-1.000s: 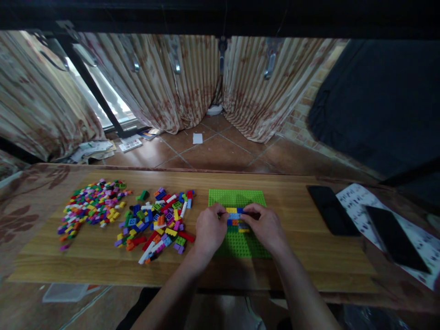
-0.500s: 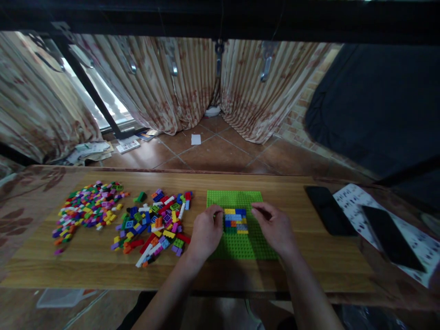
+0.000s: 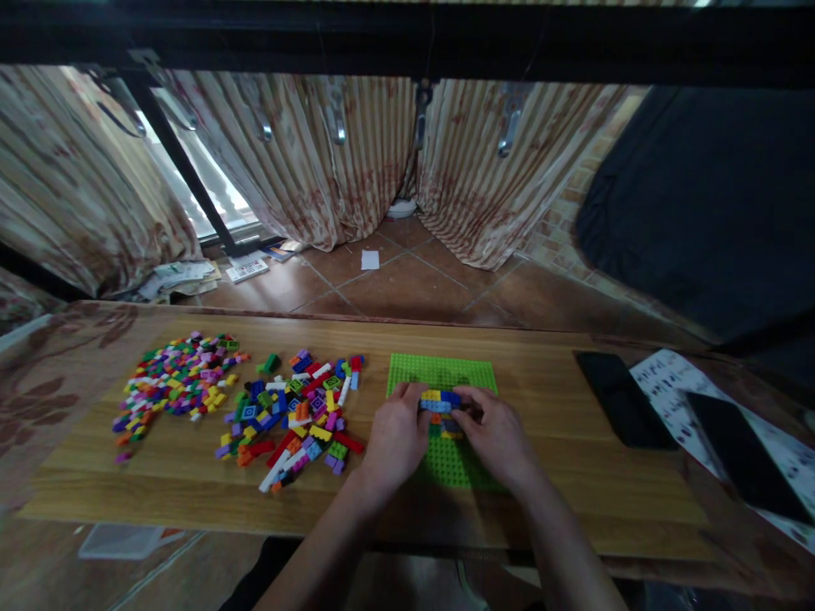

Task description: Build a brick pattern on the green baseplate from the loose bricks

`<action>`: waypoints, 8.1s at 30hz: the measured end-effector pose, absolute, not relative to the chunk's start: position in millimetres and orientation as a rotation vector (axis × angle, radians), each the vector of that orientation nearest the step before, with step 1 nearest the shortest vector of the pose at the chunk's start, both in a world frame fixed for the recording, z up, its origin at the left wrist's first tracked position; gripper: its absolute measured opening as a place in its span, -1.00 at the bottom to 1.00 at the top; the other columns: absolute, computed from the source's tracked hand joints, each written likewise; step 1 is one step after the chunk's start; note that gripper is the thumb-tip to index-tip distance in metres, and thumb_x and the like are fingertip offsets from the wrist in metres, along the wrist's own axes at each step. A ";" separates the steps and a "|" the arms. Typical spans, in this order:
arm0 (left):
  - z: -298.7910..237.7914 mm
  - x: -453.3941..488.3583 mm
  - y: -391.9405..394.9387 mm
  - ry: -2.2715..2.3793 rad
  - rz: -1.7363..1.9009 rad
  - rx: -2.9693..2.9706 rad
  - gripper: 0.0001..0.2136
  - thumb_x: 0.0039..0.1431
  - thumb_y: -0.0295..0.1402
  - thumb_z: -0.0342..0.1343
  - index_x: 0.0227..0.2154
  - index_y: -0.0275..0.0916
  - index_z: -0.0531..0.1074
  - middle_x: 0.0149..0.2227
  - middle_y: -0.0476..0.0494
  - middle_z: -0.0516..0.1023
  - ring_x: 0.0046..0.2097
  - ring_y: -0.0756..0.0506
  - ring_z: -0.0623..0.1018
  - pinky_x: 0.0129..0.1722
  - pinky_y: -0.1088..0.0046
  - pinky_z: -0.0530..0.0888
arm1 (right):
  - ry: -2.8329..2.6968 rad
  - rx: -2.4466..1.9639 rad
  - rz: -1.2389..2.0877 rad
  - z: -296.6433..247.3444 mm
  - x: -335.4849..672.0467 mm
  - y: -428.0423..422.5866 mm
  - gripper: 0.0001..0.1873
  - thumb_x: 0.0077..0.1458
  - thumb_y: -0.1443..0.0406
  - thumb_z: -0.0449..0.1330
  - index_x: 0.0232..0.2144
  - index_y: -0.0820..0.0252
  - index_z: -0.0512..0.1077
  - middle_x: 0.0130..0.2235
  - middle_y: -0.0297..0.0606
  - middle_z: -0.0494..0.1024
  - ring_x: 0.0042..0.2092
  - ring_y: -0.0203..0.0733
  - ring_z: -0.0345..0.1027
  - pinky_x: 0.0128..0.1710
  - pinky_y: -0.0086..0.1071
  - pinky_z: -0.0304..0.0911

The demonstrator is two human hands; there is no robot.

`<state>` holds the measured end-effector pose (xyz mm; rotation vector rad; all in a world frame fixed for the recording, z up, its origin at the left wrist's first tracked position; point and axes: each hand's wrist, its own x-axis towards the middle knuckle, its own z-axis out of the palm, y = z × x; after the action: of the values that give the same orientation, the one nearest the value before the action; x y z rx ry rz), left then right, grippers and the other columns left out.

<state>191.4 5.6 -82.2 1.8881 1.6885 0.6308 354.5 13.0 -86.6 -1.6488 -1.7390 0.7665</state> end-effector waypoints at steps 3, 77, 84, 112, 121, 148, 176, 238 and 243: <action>-80.6 191.8 5.4 1.690 0.625 1.907 -0.72 0.18 -0.45 0.02 -0.03 -0.20 0.39 -0.08 -0.17 0.50 -0.15 -0.11 0.54 -0.14 0.39 0.45 | -1.721 -1.650 0.777 -86.3 356.4 13.5 -0.71 0.03 0.28 0.13 -0.17 0.15 0.48 -0.21 -0.20 0.56 -0.30 -0.17 0.44 -0.21 -0.25 0.36; -39.8 69.1 14.1 1.626 0.880 1.356 -0.76 0.03 -0.20 0.08 -0.43 -0.30 0.49 -0.56 0.06 0.32 -0.50 0.04 0.24 -0.50 0.54 0.18 | -1.652 -1.654 0.540 -80.1 363.7 14.6 -0.67 0.12 0.07 0.10 -0.29 0.14 0.54 -0.23 -0.17 0.62 -0.21 -0.07 0.49 -0.17 -0.20 0.35; -49.3 69.6 16.0 1.611 0.845 1.397 -0.76 0.05 -0.22 0.06 -0.44 -0.30 0.50 -0.56 0.04 0.35 -0.52 0.05 0.23 -0.52 0.55 0.17 | -1.654 -1.673 0.562 -80.4 364.1 14.0 -0.63 0.10 0.03 0.09 -0.30 0.14 0.55 -0.24 -0.16 0.62 -0.23 -0.07 0.49 -0.17 -0.20 0.35; -58.2 12.1 48.3 2.714 0.405 1.383 -0.67 0.08 -0.24 0.08 -0.14 -0.26 0.54 -0.06 -0.36 0.54 -0.04 -0.30 0.51 -0.09 0.24 0.42 | -1.689 -1.667 0.520 -81.5 361.3 15.8 -0.62 0.10 0.02 0.09 -0.31 0.13 0.55 -0.26 -0.17 0.63 -0.24 -0.05 0.50 -0.18 -0.18 0.36; -43.3 14.9 47.1 2.719 0.645 1.329 -0.72 0.09 -0.24 0.08 -0.22 -0.25 0.56 -0.16 -0.31 0.57 -0.14 -0.28 0.53 -0.17 0.24 0.41 | -1.576 -1.627 0.529 -75.4 365.9 17.2 -0.67 0.11 0.08 0.12 -0.30 0.15 0.55 -0.28 -0.18 0.62 -0.26 -0.09 0.48 -0.22 -0.23 0.35; -62.5 212.0 -4.2 0.789 0.991 0.362 -0.70 -0.20 -0.32 0.39 -0.38 -0.34 0.48 -0.54 0.07 0.36 -0.57 0.17 0.24 -0.55 0.63 0.13 | -1.698 -1.231 0.942 -56.6 362.3 -1.6 -0.68 0.03 0.29 0.28 -0.11 0.00 0.47 -0.25 -0.35 0.50 -0.25 -0.26 0.37 -0.20 -0.35 0.31; -76.9 189.6 5.6 1.740 0.729 1.629 -0.69 0.15 -0.40 0.09 -0.03 -0.34 0.39 -0.08 -0.28 0.51 -0.13 -0.15 0.53 -0.06 0.27 0.45 | -1.943 -1.588 0.818 -74.7 374.2 4.9 -0.65 0.03 0.29 0.20 -0.08 0.14 0.47 -0.26 -0.25 0.57 -0.27 -0.17 0.43 -0.22 -0.28 0.33; -71.3 186.3 5.4 1.712 0.694 1.755 -0.77 0.17 -0.49 0.01 -0.12 -0.30 0.42 -0.14 -0.25 0.53 -0.12 -0.14 0.54 -0.08 0.33 0.45 | -1.287 -1.782 1.055 -76.8 385.4 11.5 -0.49 0.07 -0.09 0.08 -0.55 0.22 0.47 -0.64 -0.30 0.45 -0.62 -0.30 0.26 -0.58 -0.42 0.14; -69.0 178.2 10.0 1.735 0.758 1.682 -0.73 0.15 -0.54 -0.03 -0.09 -0.32 0.42 -0.14 -0.26 0.56 -0.11 -0.15 0.56 -0.07 0.28 0.46 | -1.269 -1.800 0.774 -75.5 393.5 14.9 -0.57 0.09 -0.02 0.09 -0.46 0.21 0.50 -0.57 -0.28 0.49 -0.56 -0.24 0.30 -0.52 -0.38 0.18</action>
<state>178.2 10.0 -69.0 1.6823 1.7349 0.7576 393.5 14.9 -75.5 -1.7995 -1.2690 0.7740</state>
